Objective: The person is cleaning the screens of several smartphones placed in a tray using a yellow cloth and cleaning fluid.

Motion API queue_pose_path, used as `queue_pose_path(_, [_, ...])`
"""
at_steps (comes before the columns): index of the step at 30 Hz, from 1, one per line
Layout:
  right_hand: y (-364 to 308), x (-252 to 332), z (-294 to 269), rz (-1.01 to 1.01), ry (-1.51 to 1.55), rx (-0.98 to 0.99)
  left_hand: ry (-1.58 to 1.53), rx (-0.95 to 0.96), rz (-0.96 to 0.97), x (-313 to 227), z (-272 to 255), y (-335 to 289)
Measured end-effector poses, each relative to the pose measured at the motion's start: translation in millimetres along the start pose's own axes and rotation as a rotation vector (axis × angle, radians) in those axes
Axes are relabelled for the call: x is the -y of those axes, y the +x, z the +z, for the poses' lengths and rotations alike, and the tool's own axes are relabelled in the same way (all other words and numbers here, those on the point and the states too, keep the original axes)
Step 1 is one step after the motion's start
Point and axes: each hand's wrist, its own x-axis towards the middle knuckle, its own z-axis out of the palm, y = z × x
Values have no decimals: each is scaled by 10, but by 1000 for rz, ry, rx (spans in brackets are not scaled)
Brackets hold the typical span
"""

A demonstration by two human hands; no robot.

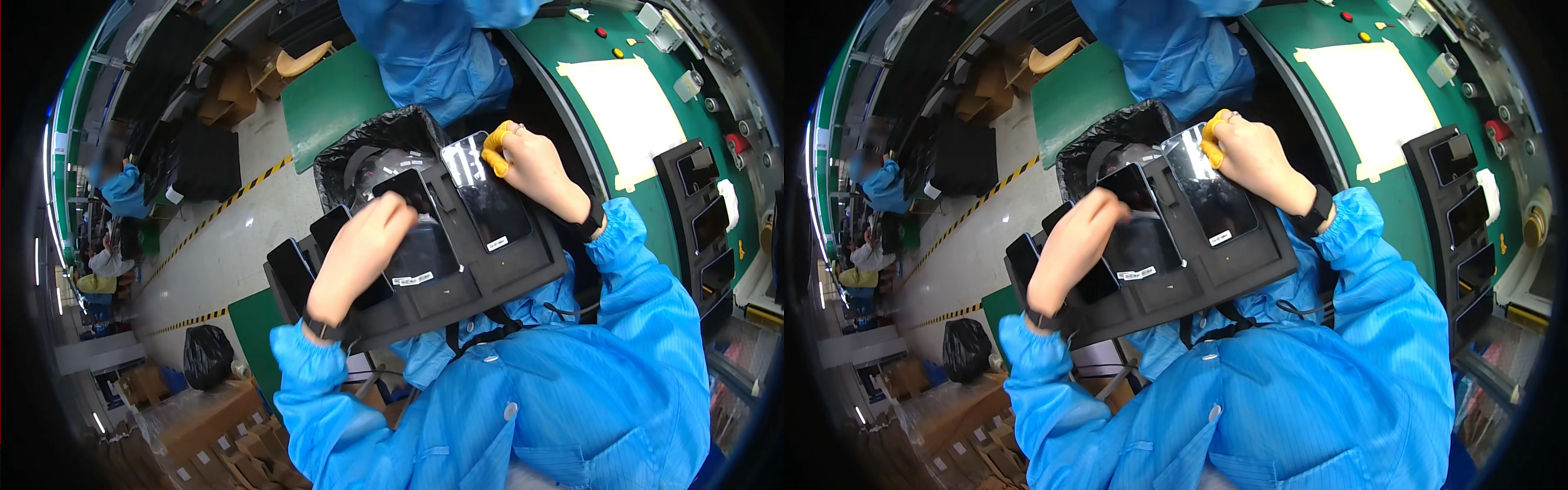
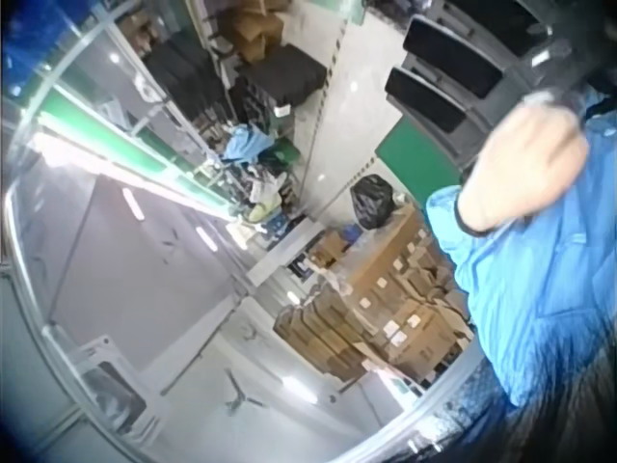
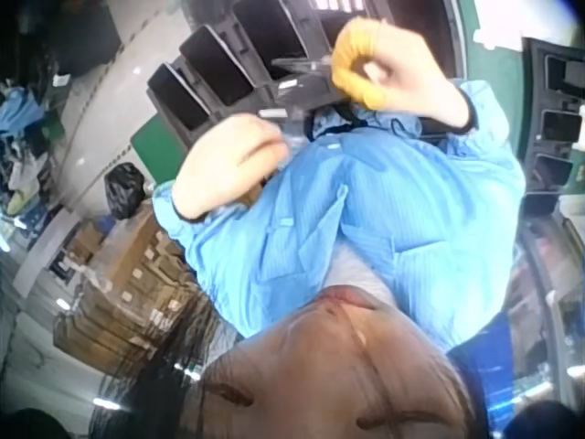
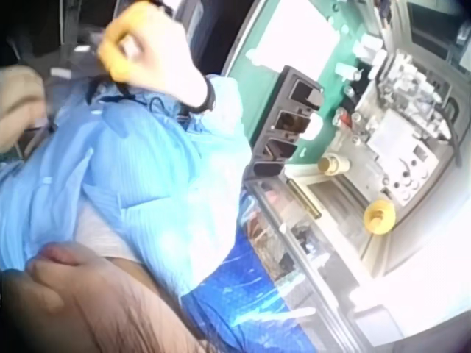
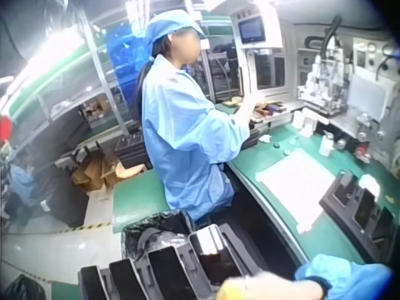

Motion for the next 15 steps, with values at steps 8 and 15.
queue_pose_path(8, [-449, 1168, -1100, -232, 873, 297, -231, 80, 292, -1319, -811, -705])
queue_pose_path(15, [-614, 1203, -1107, -216, 968, 256, -219, -65, 152, -1215, -684, -443])
